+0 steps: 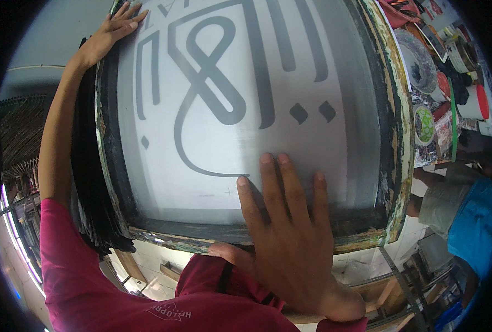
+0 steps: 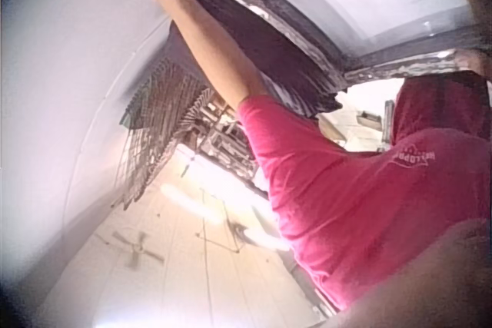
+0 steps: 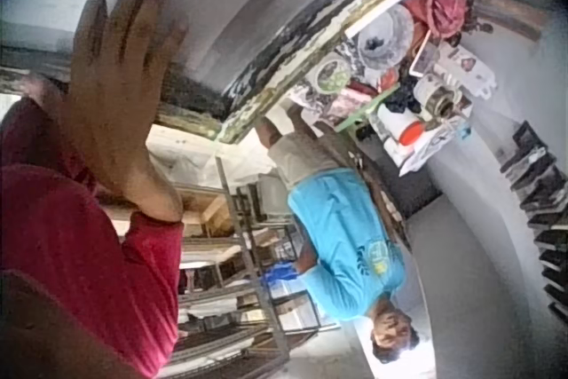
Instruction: The person aligns a black tote bag on a printing table and then lowers a screen printing frame over it. They apply pressure to the screen with their fingers to ensure a proper print.
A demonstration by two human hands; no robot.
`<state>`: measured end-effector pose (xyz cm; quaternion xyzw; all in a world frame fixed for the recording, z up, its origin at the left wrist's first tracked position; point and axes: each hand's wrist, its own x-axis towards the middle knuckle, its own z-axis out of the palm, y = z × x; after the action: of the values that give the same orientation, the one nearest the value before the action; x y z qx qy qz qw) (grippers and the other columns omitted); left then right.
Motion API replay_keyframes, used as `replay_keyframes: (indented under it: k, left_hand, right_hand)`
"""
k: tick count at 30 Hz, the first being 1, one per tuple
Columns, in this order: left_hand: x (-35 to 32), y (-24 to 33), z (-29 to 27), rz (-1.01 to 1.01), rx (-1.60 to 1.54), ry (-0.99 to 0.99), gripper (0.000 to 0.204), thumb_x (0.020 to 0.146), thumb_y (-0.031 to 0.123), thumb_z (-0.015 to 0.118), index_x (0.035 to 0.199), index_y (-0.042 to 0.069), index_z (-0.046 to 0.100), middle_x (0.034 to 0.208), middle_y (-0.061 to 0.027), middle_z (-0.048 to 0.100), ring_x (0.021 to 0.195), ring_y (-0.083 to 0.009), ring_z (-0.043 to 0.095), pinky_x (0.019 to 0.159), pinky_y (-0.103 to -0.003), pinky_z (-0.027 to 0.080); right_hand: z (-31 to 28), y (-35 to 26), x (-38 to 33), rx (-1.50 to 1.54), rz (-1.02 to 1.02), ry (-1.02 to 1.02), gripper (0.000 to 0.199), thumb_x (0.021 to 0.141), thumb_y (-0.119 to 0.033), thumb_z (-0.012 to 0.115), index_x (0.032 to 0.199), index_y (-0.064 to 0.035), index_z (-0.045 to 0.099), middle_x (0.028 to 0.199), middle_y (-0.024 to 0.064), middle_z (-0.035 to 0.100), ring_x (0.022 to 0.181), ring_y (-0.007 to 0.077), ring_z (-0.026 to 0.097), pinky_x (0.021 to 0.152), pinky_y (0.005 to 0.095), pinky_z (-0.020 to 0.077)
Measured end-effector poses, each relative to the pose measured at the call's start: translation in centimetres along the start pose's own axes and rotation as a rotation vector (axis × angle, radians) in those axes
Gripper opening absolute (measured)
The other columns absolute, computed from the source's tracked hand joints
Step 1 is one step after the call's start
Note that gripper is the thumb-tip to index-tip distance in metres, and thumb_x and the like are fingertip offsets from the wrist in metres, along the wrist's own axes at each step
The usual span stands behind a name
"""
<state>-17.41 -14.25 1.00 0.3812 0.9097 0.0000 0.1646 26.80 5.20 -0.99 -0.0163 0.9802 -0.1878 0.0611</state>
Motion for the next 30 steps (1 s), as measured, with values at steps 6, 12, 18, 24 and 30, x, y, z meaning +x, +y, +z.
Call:
replay_keyframes:
  k: [6,12,18,24,30]
  left_hand:
    - [-0.1,0.8,0.0,-0.016,-0.012,-0.019,0.064,0.106,0.046,0.046,0.152,0.001,0.046,0.169,-0.0239,0.012,0.158,-0.0381,-0.002,0.127,-0.053,0.003]
    - [0.4,0.5,0.0,-0.04,-0.016,-0.006,0.063,0.106,0.047,0.046,0.149,0.001,0.05,0.169,-0.0245,0.014,0.158,-0.0383,0.001,0.127,-0.052,0.004]
    - [0.3,-1.0,1.1,0.078,0.18,0.066,0.069,0.103,0.056,0.044,0.149,0.005,0.052,0.165,-0.0299,0.019,0.157,-0.0423,0.006,0.127,-0.052,0.005]
    - [-0.7,0.6,2.0,0.146,0.319,0.155,0.101,0.086,0.077,0.054,0.147,-0.004,0.05,0.161,-0.0338,0.028,0.154,-0.0464,0.017,0.126,-0.058,0.008]
    - [-1.2,1.3,1.7,0.089,0.328,0.137,0.109,0.079,0.081,0.059,0.151,0.001,0.046,0.164,-0.0249,0.028,0.156,-0.0403,0.015,0.127,-0.058,0.0]
  right_hand:
    - [0.0,0.2,0.0,0.0,-0.01,0.005,0.09,0.086,-0.08,0.05,0.14,-0.0072,0.059,0.15,0.0265,0.047,0.141,0.0448,0.042,0.112,0.0662,0.032]
    - [-0.2,0.8,0.3,0.012,-0.027,-0.017,0.092,0.086,-0.08,0.049,0.138,-0.0051,0.059,0.151,0.0278,0.046,0.142,0.0464,0.041,0.111,0.0673,0.0322]
    - [-0.6,-0.1,0.7,-0.092,-0.054,-0.099,0.094,0.087,-0.08,0.046,0.14,-0.0028,0.056,0.151,0.0309,0.044,0.141,0.0492,0.04,0.111,0.0667,0.0317]
    - [-0.9,-0.6,0.8,-0.151,-0.062,-0.171,0.093,0.089,-0.077,0.048,0.142,-0.0008,0.054,0.154,0.0323,0.04,0.144,0.0501,0.036,0.114,0.0665,0.0276]
    - [-1.2,0.8,2.8,-0.049,-0.157,-0.199,0.086,0.088,-0.073,0.058,0.141,-0.0056,0.057,0.156,0.0297,0.037,0.149,0.0471,0.029,0.114,0.0725,0.0231]
